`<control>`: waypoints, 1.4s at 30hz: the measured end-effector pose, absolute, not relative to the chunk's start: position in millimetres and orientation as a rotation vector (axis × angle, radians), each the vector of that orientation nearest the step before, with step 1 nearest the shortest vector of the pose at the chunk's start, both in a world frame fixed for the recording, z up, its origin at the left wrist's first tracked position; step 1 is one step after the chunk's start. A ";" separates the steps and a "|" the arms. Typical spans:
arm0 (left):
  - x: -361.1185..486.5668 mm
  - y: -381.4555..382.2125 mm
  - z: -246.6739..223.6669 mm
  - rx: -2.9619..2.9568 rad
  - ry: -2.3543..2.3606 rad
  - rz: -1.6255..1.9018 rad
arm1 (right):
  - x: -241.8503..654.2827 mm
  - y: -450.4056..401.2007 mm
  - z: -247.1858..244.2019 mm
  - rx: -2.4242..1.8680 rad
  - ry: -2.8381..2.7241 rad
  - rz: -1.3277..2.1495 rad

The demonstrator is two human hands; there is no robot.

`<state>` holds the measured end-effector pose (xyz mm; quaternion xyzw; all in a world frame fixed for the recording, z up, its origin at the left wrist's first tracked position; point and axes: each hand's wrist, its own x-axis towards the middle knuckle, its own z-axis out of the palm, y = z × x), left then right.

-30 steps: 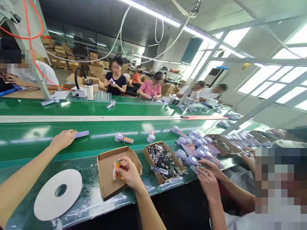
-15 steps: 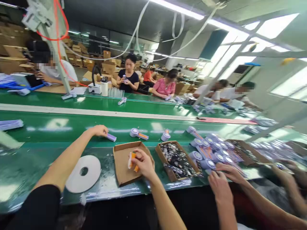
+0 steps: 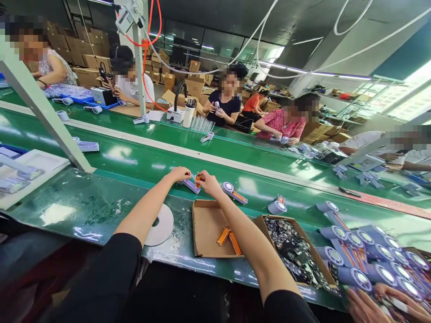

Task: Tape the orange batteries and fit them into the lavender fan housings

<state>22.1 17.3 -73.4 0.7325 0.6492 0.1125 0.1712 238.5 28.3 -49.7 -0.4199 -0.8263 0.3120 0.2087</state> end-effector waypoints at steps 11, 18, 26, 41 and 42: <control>34.3 23.9 -78.3 2.075 1.840 0.335 | 237.9 17.6 -50.4 -1.334 -2.786 0.428; 40.9 17.7 -76.7 2.057 1.841 0.369 | 219.1 15.0 -60.1 -1.350 -2.990 0.339; 62.0 6.5 -49.6 2.001 1.926 0.465 | 271.6 6.1 -13.6 -1.230 -2.922 0.461; -33.3 -302.7 -66.7 2.438 1.729 0.117 | 428.3 -206.0 -33.7 -1.093 -2.020 1.466; -25.5 -301.9 -63.1 2.496 1.782 0.247 | 408.8 -209.9 -35.4 -1.078 -1.980 1.553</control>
